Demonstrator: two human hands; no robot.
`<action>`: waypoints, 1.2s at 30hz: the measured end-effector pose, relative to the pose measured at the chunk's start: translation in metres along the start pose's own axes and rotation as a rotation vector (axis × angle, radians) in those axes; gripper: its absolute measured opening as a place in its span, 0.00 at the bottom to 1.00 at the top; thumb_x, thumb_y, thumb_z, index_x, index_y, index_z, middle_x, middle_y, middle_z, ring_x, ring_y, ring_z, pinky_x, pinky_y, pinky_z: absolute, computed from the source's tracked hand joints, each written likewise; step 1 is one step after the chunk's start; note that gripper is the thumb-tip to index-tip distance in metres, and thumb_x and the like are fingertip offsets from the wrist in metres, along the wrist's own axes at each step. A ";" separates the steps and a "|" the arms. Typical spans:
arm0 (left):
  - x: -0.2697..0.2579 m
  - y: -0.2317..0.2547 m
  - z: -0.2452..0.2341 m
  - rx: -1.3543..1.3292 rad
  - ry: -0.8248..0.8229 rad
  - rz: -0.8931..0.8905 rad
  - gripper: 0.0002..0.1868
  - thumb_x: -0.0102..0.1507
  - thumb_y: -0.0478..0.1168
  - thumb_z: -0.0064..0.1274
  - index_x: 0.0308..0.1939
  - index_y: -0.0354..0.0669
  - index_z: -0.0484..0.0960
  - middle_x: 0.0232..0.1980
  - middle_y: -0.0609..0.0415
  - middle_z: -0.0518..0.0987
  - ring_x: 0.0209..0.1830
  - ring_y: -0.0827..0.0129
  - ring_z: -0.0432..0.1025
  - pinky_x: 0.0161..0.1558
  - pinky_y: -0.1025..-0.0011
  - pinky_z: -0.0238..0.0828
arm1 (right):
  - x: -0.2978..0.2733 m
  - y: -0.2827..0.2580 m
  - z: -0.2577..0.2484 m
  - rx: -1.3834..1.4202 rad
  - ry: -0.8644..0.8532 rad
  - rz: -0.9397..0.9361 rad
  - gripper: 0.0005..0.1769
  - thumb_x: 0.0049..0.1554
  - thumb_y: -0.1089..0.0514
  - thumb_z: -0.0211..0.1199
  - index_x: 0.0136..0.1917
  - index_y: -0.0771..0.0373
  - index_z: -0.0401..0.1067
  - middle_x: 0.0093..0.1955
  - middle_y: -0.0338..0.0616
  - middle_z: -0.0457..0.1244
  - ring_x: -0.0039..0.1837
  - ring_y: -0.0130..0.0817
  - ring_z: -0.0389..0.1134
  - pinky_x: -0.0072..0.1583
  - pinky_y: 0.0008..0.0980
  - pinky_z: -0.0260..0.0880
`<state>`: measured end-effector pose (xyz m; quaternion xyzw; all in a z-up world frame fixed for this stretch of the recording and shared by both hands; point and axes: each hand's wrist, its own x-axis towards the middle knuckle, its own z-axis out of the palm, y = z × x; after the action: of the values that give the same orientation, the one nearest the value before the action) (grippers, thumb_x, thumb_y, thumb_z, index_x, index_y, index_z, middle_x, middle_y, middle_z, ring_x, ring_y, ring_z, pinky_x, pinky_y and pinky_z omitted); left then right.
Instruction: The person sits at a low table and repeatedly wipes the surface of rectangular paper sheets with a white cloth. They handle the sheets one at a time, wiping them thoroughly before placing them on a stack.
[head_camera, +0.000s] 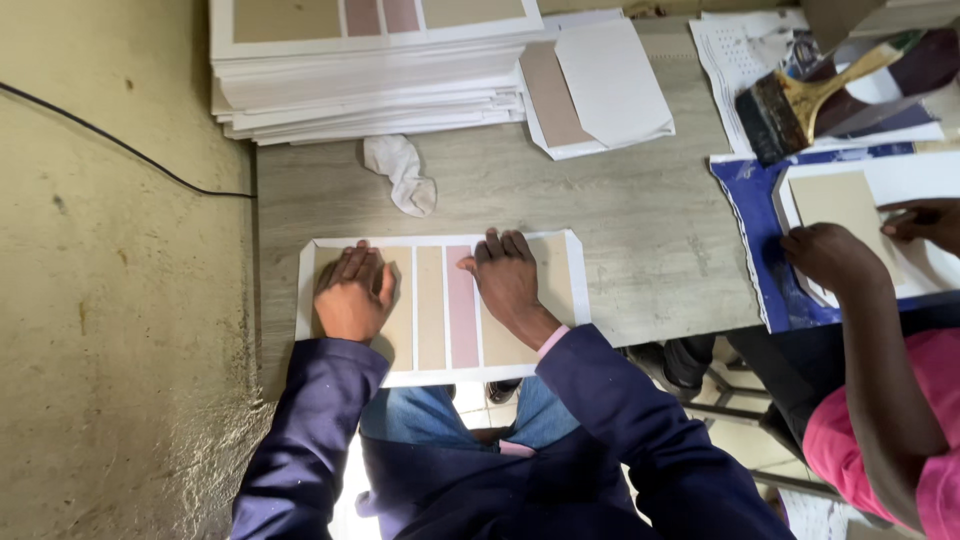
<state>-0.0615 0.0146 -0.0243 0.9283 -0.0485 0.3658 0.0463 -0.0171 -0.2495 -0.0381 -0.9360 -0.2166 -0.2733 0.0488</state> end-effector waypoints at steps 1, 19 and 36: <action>0.001 0.001 0.002 0.005 0.012 -0.004 0.14 0.63 0.52 0.63 0.47 0.52 0.93 0.51 0.58 0.91 0.54 0.64 0.85 0.58 0.67 0.79 | 0.007 0.011 -0.006 -0.001 0.011 -0.009 0.27 0.62 0.36 0.68 0.50 0.64 0.84 0.54 0.58 0.75 0.55 0.54 0.77 0.71 0.49 0.65; 0.006 -0.003 -0.010 0.037 0.005 0.009 0.07 0.61 0.43 0.62 0.40 0.54 0.93 0.47 0.59 0.92 0.49 0.66 0.86 0.49 0.67 0.78 | -0.017 0.070 -0.062 0.074 -0.401 0.111 0.49 0.64 0.22 0.52 0.68 0.71 0.74 0.71 0.64 0.67 0.75 0.58 0.66 0.82 0.59 0.47; 0.011 -0.014 0.015 -0.215 -0.011 -0.057 0.23 0.53 0.43 0.59 0.52 0.52 0.93 0.57 0.53 0.89 0.57 0.56 0.83 0.63 0.63 0.77 | 0.156 -0.040 0.056 0.658 -0.502 -0.272 0.18 0.63 0.57 0.68 0.66 0.58 0.79 0.66 0.54 0.68 0.73 0.59 0.65 0.74 0.51 0.66</action>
<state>-0.0417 0.0258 -0.0282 0.9210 -0.0614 0.3519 0.1555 0.1112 -0.1428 -0.0036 -0.8709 -0.4185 0.0424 0.2541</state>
